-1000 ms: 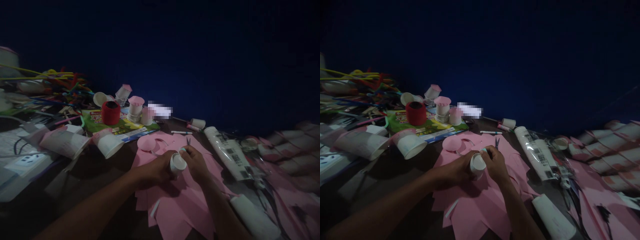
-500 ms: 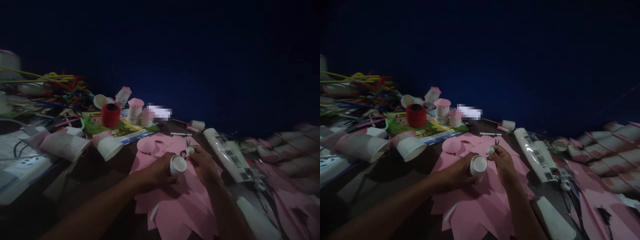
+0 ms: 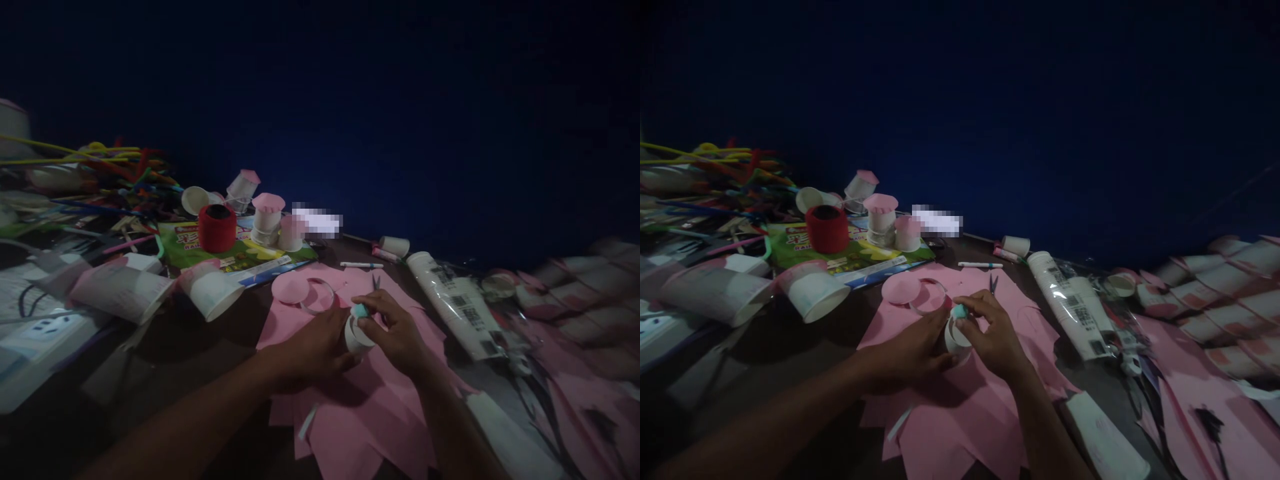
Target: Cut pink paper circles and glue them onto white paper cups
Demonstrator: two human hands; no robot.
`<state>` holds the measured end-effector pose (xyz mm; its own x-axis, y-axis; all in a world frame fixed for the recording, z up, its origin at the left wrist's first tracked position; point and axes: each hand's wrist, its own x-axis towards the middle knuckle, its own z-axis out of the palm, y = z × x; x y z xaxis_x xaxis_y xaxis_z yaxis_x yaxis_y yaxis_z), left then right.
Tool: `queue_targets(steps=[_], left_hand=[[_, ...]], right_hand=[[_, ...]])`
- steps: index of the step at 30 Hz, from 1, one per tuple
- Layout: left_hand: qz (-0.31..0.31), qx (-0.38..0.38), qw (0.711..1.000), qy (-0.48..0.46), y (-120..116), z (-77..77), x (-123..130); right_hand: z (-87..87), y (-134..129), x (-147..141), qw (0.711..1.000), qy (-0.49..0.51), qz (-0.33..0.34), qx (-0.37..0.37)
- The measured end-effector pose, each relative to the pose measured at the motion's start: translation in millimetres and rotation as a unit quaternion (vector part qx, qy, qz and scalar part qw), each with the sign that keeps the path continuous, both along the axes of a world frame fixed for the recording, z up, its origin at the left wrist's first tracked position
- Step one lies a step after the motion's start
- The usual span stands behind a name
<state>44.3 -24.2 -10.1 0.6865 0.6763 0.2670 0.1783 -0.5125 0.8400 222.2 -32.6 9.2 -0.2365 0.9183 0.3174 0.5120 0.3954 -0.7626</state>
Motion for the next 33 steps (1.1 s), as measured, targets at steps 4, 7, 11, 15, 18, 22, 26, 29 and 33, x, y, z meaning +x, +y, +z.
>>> queue_targets(steps=[4,7,11,15,18,22,26,29,33], left_hand=[[-0.005,-0.03,0.999,-0.025,-2,2.8,2],[-0.009,-0.047,0.998,-0.037,-2,2.5,2],[-0.018,-0.042,0.998,-0.033,-1,1.1,1],[-0.02,-0.039,0.999,-0.026,0,4.3,1],[-0.026,-0.028,0.999,-0.026,-1,8.0,2],[-0.018,-0.031,0.999,-0.008,-1,9.4,3],[-0.013,-0.057,0.998,-0.003,-2,10.2,3],[-0.015,-0.058,0.998,-0.013,-2,11.5,3],[-0.018,-0.057,0.998,-0.026,-2,11.1,3]], right_hand=[[3.4,-3,-2,0.999,-0.036,0.013,0.002],[6.0,-6,-3,0.997,-0.071,0.028,0.013],[6.3,-7,-5,0.993,-0.098,0.034,0.062],[9.5,-9,-4,0.983,-0.133,0.071,0.102],[15.3,-10,4,0.981,-0.135,0.109,0.084],[21.5,-11,19,0.979,-0.141,0.138,0.049],[20.2,-8,25,0.985,-0.123,0.084,0.082],[14.9,-7,15,0.985,-0.131,0.061,0.097],[10.3,-6,-3,0.985,-0.128,0.065,0.098]])
